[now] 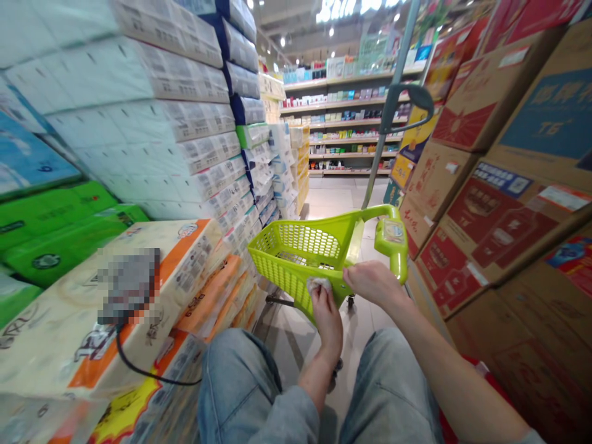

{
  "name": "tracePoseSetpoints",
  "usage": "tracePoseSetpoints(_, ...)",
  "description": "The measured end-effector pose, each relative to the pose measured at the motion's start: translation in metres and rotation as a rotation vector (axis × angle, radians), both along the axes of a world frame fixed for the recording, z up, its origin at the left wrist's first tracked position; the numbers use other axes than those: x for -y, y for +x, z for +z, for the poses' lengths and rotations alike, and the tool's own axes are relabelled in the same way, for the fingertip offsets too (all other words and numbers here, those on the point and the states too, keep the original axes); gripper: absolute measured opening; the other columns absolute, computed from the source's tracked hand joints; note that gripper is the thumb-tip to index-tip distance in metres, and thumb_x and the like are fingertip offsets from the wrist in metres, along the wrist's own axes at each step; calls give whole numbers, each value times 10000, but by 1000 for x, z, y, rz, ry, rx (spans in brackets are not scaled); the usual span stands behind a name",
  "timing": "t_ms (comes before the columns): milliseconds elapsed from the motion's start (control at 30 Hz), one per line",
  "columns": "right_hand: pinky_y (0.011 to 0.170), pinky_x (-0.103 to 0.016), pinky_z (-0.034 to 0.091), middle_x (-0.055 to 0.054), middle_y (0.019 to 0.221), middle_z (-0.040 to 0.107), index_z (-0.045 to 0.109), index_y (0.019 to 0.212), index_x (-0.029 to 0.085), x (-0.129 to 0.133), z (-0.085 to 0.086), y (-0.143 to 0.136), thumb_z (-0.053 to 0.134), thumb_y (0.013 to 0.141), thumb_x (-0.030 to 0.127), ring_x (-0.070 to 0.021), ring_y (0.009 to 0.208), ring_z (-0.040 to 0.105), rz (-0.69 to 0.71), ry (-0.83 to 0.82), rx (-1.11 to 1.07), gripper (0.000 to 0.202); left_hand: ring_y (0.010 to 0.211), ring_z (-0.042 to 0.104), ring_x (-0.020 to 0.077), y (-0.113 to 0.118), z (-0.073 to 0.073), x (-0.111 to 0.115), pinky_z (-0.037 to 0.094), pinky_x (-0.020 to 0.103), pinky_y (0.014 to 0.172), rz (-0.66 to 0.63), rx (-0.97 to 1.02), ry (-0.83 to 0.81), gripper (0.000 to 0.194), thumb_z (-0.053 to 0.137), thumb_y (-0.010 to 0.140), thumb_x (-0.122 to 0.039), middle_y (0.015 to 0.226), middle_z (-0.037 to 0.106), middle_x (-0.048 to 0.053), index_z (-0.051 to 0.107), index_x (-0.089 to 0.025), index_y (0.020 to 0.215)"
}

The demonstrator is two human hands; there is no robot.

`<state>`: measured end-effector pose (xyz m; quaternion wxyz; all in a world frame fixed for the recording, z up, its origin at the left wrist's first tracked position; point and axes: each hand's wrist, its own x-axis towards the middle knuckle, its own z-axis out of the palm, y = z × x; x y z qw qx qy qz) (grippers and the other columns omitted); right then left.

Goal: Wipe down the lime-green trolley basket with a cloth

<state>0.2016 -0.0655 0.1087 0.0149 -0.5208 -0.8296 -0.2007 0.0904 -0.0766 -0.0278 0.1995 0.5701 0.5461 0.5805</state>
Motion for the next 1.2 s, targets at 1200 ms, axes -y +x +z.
tracePoseSetpoints(1200, 505, -272, 421, -130, 595, 659, 655, 602, 111, -1, -1, 2, 408, 832, 176, -221, 563, 637, -88, 14, -91, 344, 928, 483, 201, 2, -38, 23, 423, 369, 832, 2, 101, -162, 127, 453, 867, -281, 948, 476, 82, 498, -174, 918)
